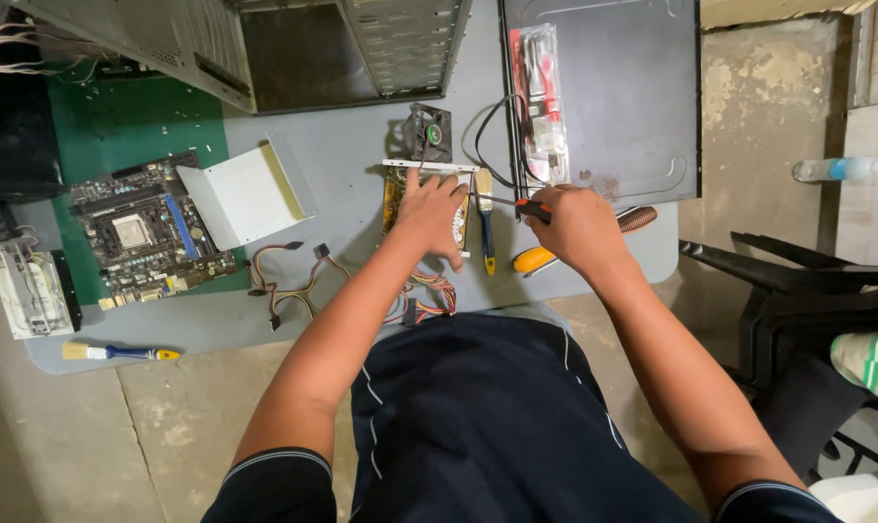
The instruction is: Disassembling and cleaning computer components including a power supply unit and motherboard using a screwdriver and brush.
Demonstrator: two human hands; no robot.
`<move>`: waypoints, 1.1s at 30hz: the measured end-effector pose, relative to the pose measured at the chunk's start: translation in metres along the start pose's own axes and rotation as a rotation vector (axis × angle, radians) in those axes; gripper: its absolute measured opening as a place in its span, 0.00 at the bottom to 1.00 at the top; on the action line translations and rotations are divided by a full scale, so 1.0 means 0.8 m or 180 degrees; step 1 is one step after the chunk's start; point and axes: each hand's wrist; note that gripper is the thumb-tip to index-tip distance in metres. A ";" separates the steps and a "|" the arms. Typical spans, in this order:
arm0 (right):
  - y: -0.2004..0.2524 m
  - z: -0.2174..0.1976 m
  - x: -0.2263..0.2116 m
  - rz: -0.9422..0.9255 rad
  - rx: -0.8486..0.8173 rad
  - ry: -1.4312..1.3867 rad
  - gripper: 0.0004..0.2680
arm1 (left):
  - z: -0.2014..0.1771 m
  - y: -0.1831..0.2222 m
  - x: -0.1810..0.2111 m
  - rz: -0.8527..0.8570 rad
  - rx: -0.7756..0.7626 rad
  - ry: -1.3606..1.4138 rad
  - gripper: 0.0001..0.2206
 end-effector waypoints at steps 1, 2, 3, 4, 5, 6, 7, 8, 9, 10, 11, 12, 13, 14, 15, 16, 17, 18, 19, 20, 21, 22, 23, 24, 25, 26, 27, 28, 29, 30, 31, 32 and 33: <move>-0.002 0.000 -0.001 0.0002 -0.0010 0.0049 0.11 | 0.000 -0.001 -0.001 0.0006 -0.0012 0.0015 0.59; -0.002 -0.001 -0.001 0.0007 -0.0009 0.0053 0.11 | -0.001 0.000 0.000 0.0011 -0.0009 0.0017 0.59; -0.003 -0.002 -0.001 0.0000 -0.0024 0.0062 0.11 | -0.003 0.000 0.001 0.0001 -0.0026 0.0013 0.60; -0.004 -0.002 -0.002 -0.0013 -0.0040 0.0069 0.11 | -0.004 0.002 0.001 -0.0016 -0.0045 0.0012 0.60; -0.007 -0.001 -0.001 -0.0015 -0.0043 0.0072 0.11 | -0.004 0.001 0.000 -0.0016 -0.0044 0.0016 0.60; -0.011 0.001 0.001 -0.0015 -0.0017 0.0098 0.11 | -0.004 0.001 -0.001 -0.0025 -0.0090 0.0015 0.62; -0.014 0.004 0.002 -0.0016 0.0009 0.0124 0.10 | -0.003 0.000 -0.002 -0.0033 -0.0136 0.0014 0.64; -0.013 -0.001 -0.001 -0.0019 0.0005 0.0128 0.10 | -0.005 0.003 -0.003 -0.0035 -0.0136 0.0021 0.64; -0.011 -0.005 -0.004 -0.0025 0.0011 0.0181 0.11 | -0.006 0.006 -0.003 0.0008 -0.0083 0.0144 0.65; -0.011 -0.010 -0.007 -0.0031 0.0020 0.0234 0.11 | -0.009 0.008 -0.005 0.0051 -0.0026 0.0266 0.66; -0.010 -0.010 -0.007 -0.0035 0.0019 0.0240 0.11 | -0.004 0.000 -0.007 0.0049 -0.0023 0.0271 0.66; -0.009 -0.010 -0.007 -0.0034 0.0006 0.0241 0.11 | 0.002 -0.009 -0.009 0.0046 0.0028 0.0403 0.66; -0.008 -0.010 -0.007 -0.0033 -0.0007 0.0242 0.11 | 0.007 -0.017 -0.011 0.0044 0.0079 0.0536 0.67; -0.009 -0.008 -0.007 -0.0039 -0.0010 0.0246 0.11 | 0.005 -0.016 -0.009 0.0040 0.0080 0.0542 0.67; -0.010 -0.007 -0.006 -0.0039 -0.0021 0.0234 0.11 | 0.002 -0.016 -0.007 -0.0010 0.0055 0.0542 0.65; -0.010 -0.005 -0.005 -0.0033 -0.0034 0.0220 0.11 | 0.000 -0.016 -0.004 -0.0054 0.0028 0.0540 0.63; -0.011 -0.006 -0.005 -0.0032 -0.0039 0.0223 0.11 | 0.000 -0.014 -0.004 -0.0053 0.0025 0.0544 0.63; -0.011 -0.006 -0.005 -0.0047 -0.0031 0.0225 0.11 | -0.001 -0.013 -0.003 -0.0073 0.0036 0.0532 0.62; -0.012 -0.006 -0.005 -0.0061 -0.0023 0.0228 0.11 | -0.002 -0.012 -0.003 -0.0094 0.0047 0.0521 0.60; -0.011 -0.008 -0.006 -0.0060 -0.0034 0.0225 0.11 | 0.000 -0.014 -0.003 -0.0092 0.0036 0.0526 0.60; -0.010 -0.009 -0.007 -0.0031 -0.0049 0.0251 0.11 | 0.003 -0.016 -0.004 -0.0104 0.0055 0.0529 0.60; -0.010 -0.010 -0.008 -0.0008 -0.0063 0.0279 0.11 | 0.005 -0.018 -0.004 -0.0120 0.0076 0.0534 0.60; -0.010 -0.011 -0.008 -0.0011 -0.0075 0.0277 0.11 | 0.007 -0.019 -0.005 -0.0122 0.0067 0.0542 0.60; -0.011 -0.012 -0.009 -0.0013 -0.0078 0.0350 0.11 | 0.009 -0.021 -0.006 -0.0135 0.0101 0.0544 0.60; -0.013 -0.013 -0.009 -0.0014 -0.0081 0.0423 0.10 | 0.010 -0.023 -0.007 -0.0147 0.0134 0.0546 0.60; -0.015 -0.009 -0.007 -0.0018 -0.0089 0.0426 0.10 | 0.010 -0.023 -0.007 -0.0149 0.0131 0.0554 0.60; -0.017 -0.004 -0.004 -0.0044 -0.0049 0.0461 0.10 | 0.010 -0.023 -0.006 -0.0157 0.0142 0.0573 0.60; -0.019 0.000 -0.002 -0.0066 -0.0004 0.0493 0.10 | 0.009 -0.023 -0.006 -0.0162 0.0155 0.0586 0.60; -0.018 0.000 -0.005 -0.0065 -0.0007 0.0493 0.10 | 0.012 -0.026 -0.007 -0.0161 0.0154 0.0588 0.60; -0.017 0.000 -0.007 -0.0089 0.0014 0.0443 0.10 | 0.014 -0.029 -0.007 -0.0170 0.0181 0.0647 0.61; -0.016 -0.001 -0.009 -0.0114 0.0035 0.0393 0.10 | 0.016 -0.032 -0.007 -0.0179 0.0207 0.0707 0.61; -0.017 0.002 -0.010 -0.0112 0.0034 0.0397 0.10 | 0.015 -0.030 -0.007 -0.0176 0.0210 0.0710 0.61; -0.018 0.004 -0.011 -0.0149 0.0062 0.0362 0.10 | 0.014 -0.028 -0.007 -0.0155 0.0228 0.0724 0.61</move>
Point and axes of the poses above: each hand's wrist, its own y-axis away from the middle knuckle, its own z-axis out of the palm, x = y × z, and after that the axes turned 12 degrees about -x, right-handed
